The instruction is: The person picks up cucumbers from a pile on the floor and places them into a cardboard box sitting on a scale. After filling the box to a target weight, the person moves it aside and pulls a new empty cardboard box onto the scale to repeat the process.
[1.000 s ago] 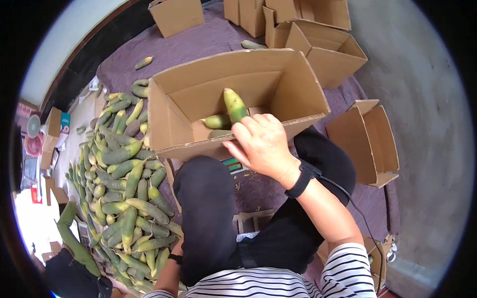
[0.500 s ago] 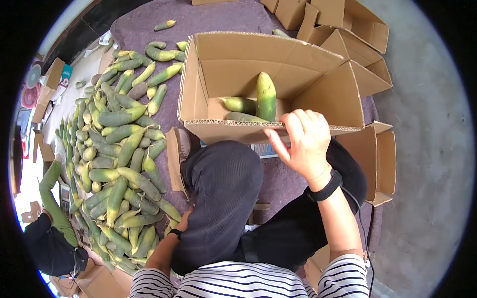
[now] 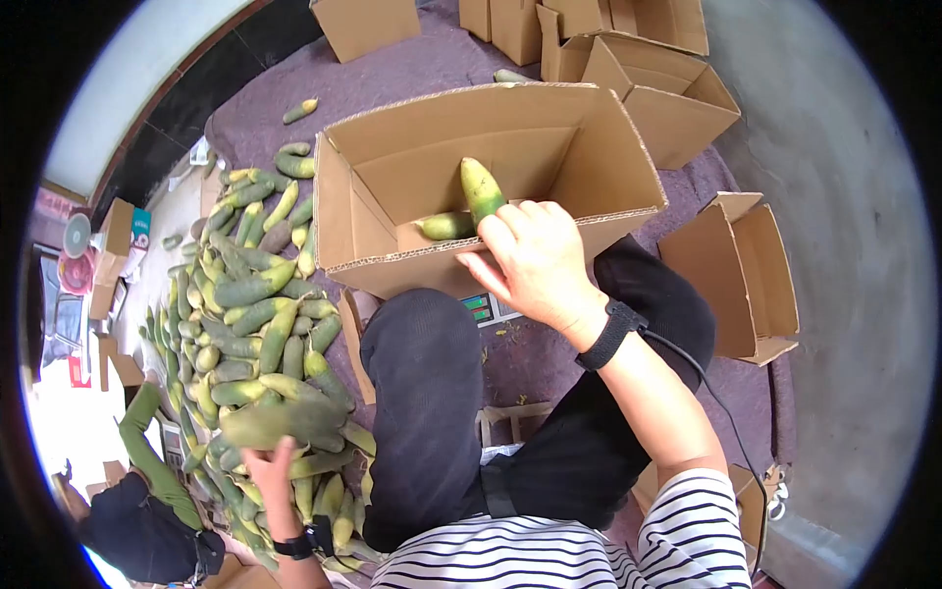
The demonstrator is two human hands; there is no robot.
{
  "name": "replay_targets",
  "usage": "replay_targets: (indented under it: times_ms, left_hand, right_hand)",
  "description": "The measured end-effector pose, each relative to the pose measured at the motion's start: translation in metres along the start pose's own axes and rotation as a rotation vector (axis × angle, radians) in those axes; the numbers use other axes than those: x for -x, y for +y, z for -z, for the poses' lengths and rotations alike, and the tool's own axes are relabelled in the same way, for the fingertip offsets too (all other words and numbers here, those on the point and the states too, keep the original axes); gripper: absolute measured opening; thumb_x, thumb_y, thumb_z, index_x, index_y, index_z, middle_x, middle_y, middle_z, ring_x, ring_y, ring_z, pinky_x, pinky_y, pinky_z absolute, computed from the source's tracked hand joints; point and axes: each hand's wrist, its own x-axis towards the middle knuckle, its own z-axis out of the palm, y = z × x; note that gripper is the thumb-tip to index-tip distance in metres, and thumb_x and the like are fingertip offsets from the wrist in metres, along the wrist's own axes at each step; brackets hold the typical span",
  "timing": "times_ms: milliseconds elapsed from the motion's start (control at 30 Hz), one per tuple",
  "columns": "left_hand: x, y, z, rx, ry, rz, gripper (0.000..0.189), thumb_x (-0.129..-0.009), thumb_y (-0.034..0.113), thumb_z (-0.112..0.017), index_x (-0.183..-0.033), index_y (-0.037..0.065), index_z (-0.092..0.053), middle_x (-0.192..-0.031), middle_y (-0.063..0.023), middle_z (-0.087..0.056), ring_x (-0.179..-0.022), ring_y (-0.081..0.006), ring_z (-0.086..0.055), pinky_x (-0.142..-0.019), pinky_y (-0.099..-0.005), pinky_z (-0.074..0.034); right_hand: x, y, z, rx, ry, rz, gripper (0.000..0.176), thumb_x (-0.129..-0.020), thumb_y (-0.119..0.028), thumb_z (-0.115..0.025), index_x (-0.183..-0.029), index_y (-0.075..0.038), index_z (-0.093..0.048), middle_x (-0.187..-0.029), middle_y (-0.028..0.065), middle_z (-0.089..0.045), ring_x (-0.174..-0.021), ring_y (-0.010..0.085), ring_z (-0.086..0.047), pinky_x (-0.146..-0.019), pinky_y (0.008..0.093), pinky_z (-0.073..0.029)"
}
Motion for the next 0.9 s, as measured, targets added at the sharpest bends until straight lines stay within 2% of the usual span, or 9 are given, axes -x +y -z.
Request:
replay_targets:
  times_ms: [33, 133, 267, 367, 400, 533, 667, 800, 900]
  left_hand:
    - [-0.011, 0.032, -0.004, -0.013, 0.135, -0.246, 0.059, -0.076, 0.011, -0.077, -0.125, -0.003, -0.047, -0.116, -0.0118, -0.059, -0.101, -0.0211, -0.059, -0.091, -0.0351, -0.046]
    - [-0.021, 0.143, -0.054, 0.390, 0.003, -0.773, 0.063, -0.082, 0.005, -0.067, -0.137, -0.004, -0.038, -0.137, -0.0184, -0.047, -0.127, -0.0284, -0.046, -0.111, -0.0433, -0.031]
    - [-0.032, 0.190, -0.132, 0.535, 0.045, -0.621, 0.066, -0.078, 0.005, -0.072, -0.135, -0.004, -0.039, -0.134, -0.0158, -0.049, -0.121, -0.0255, -0.050, -0.104, -0.0395, -0.039]
    - [-0.045, 0.209, -0.183, 0.464, -0.184, -0.544, 0.059, -0.080, 0.000, -0.072, -0.131, -0.001, -0.042, -0.126, -0.0114, -0.051, -0.112, -0.0183, -0.053, -0.096, -0.0318, -0.042]
    - [-0.052, 0.203, -0.193, 0.504, -0.256, -0.547, 0.051, -0.084, 0.000, -0.067, -0.129, -0.001, -0.043, -0.126, -0.0113, -0.052, -0.114, -0.0188, -0.052, -0.098, -0.0330, -0.042]
    - [-0.058, 0.177, -0.178, 0.203, 0.054, -0.660, 0.035, -0.090, 0.000, -0.057, -0.124, -0.002, -0.047, -0.129, -0.0138, -0.052, -0.120, -0.0203, -0.050, -0.103, -0.0338, -0.039]
    - [-0.058, 0.102, -0.144, 0.087, -0.056, -0.469, 0.025, -0.092, 0.002, -0.057, -0.116, -0.002, -0.053, -0.117, -0.0109, -0.059, -0.105, -0.0159, -0.057, -0.095, -0.0295, -0.044]
    - [-0.041, 0.005, -0.126, -0.188, -0.203, -0.102, 0.010, -0.091, 0.002, -0.057, -0.101, 0.000, -0.057, -0.095, -0.0029, -0.062, -0.085, -0.0089, -0.057, -0.073, -0.0215, -0.047]
    - [-0.036, -0.069, -0.121, -0.343, -0.377, -0.165, 0.014, -0.088, 0.001, -0.059, -0.102, 0.000, -0.059, -0.090, -0.0052, -0.063, -0.085, -0.0126, -0.059, -0.069, -0.0240, -0.049]
  right_hand:
    - [0.000, 0.000, 0.001, -0.007, -0.004, 0.003, 0.030, -0.075, -0.031, -0.072, -0.078, -0.007, -0.055, -0.073, 0.0072, -0.051, -0.069, 0.0256, -0.052, -0.067, 0.0368, -0.042]
    - [0.001, 0.002, 0.002, -0.024, 0.026, 0.028, 0.031, -0.076, -0.031, -0.072, -0.076, -0.008, -0.052, -0.072, 0.0069, -0.049, -0.068, 0.0247, -0.052, -0.066, 0.0363, -0.042]
    - [0.005, 0.004, 0.003, -0.007, -0.024, 0.000, 0.027, -0.079, -0.031, -0.070, -0.077, -0.010, -0.053, -0.076, 0.0064, -0.053, -0.074, 0.0232, -0.054, -0.069, 0.0357, -0.043]
    - [0.004, 0.006, 0.003, -0.060, 0.018, 0.026, 0.029, -0.076, -0.031, -0.072, -0.078, -0.008, -0.054, -0.073, 0.0062, -0.050, -0.068, 0.0232, -0.052, -0.066, 0.0355, -0.043]
    - [0.003, 0.007, 0.003, -0.057, 0.018, 0.023, 0.029, -0.076, -0.031, -0.072, -0.078, -0.008, -0.054, -0.073, 0.0062, -0.050, -0.068, 0.0232, -0.052, -0.066, 0.0355, -0.043]
    - [0.005, 0.009, 0.003, -0.088, -0.017, -0.005, 0.027, -0.075, -0.028, -0.073, -0.078, -0.009, -0.055, -0.074, 0.0056, -0.052, -0.070, 0.0232, -0.054, -0.067, 0.0350, -0.043]
    - [0.003, 0.004, 0.006, -0.104, -0.089, 0.008, 0.026, -0.074, -0.025, -0.073, -0.081, -0.008, -0.055, -0.079, 0.0070, -0.055, -0.073, 0.0253, -0.056, -0.070, 0.0363, -0.045]
    - [0.009, -0.006, 0.005, -0.239, 0.205, 0.117, 0.027, -0.070, -0.013, -0.070, -0.095, -0.006, -0.061, -0.110, 0.0110, -0.060, -0.098, 0.0289, -0.059, -0.087, 0.0442, -0.047]
    - [0.021, -0.023, 0.000, -0.272, 0.150, 0.181, 0.031, -0.066, -0.010, -0.069, -0.097, -0.007, -0.063, -0.119, 0.0122, -0.060, -0.103, 0.0284, -0.059, -0.090, 0.0458, -0.048]
